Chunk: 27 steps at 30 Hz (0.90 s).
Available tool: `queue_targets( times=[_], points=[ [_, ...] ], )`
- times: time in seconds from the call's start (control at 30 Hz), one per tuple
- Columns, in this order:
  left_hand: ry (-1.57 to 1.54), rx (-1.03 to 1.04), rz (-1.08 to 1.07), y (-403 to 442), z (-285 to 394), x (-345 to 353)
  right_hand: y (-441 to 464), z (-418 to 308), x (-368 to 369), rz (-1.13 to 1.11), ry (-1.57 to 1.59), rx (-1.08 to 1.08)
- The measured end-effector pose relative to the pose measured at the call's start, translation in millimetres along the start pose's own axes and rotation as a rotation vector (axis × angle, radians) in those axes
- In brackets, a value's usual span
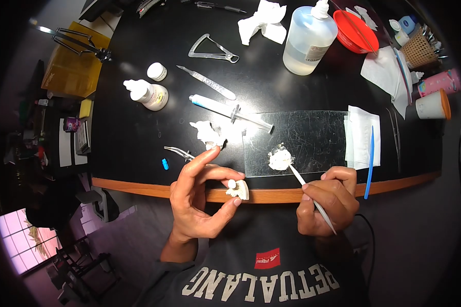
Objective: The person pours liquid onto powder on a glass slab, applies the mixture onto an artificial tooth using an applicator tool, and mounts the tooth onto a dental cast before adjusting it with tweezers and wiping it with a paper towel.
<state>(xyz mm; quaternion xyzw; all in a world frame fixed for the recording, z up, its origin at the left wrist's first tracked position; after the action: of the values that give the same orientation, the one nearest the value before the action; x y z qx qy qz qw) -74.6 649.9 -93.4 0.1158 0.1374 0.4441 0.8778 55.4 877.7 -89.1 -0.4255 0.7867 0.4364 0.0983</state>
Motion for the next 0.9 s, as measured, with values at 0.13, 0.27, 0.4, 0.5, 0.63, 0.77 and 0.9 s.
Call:
queue_targets(
  times=[0.13, 0.27, 0.4, 0.5, 0.63, 0.77, 0.9],
  points=[
    [-0.004, 0.010, 0.003, 2.1, -0.9, 0.3, 2.2, -4.3, -0.8, -0.003, 0.076, 0.007],
    [0.027, 0.001, -0.053, 0.5, -0.8, -2.8, 3.5, -18.8, 10.0, 0.026, 0.301, -0.004],
    [0.024, 0.012, -0.060, 1.5, -0.6, -3.0, 1.3, -24.1, 28.7, 0.057, 0.380, -0.079],
    [-0.052, -0.010, -0.002, -0.1, -2.4, -0.9, -3.0, -21.7, 30.6, 0.040, 0.357, -0.113],
    [-0.039, -0.006, -0.013, -0.1, -2.8, -1.3, -3.9, -21.1, 29.7, 0.003, 0.331, -0.117],
    [-0.002, 0.003, -0.050, 0.3, -2.4, -3.5, -3.7, -22.1, 29.5, -0.016, 0.317, -0.125],
    [-0.001, -0.007, -0.047, 0.3, -1.9, -3.5, -2.6, -22.1, 29.1, -0.028, 0.313, -0.137]
  ],
)
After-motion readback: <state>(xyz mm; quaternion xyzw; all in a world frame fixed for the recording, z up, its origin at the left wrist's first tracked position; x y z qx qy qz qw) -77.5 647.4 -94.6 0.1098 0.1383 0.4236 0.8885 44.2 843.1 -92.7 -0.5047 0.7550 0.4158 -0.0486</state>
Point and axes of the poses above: each hand's wrist, its own y-axis towards the middle knuckle, its own x-axis out of the palm, z = x × y, the point moved 1 cm from there along y, towards the middle knuckle, and after that the axes turned 1 degree about x, right-handed, at the moved point
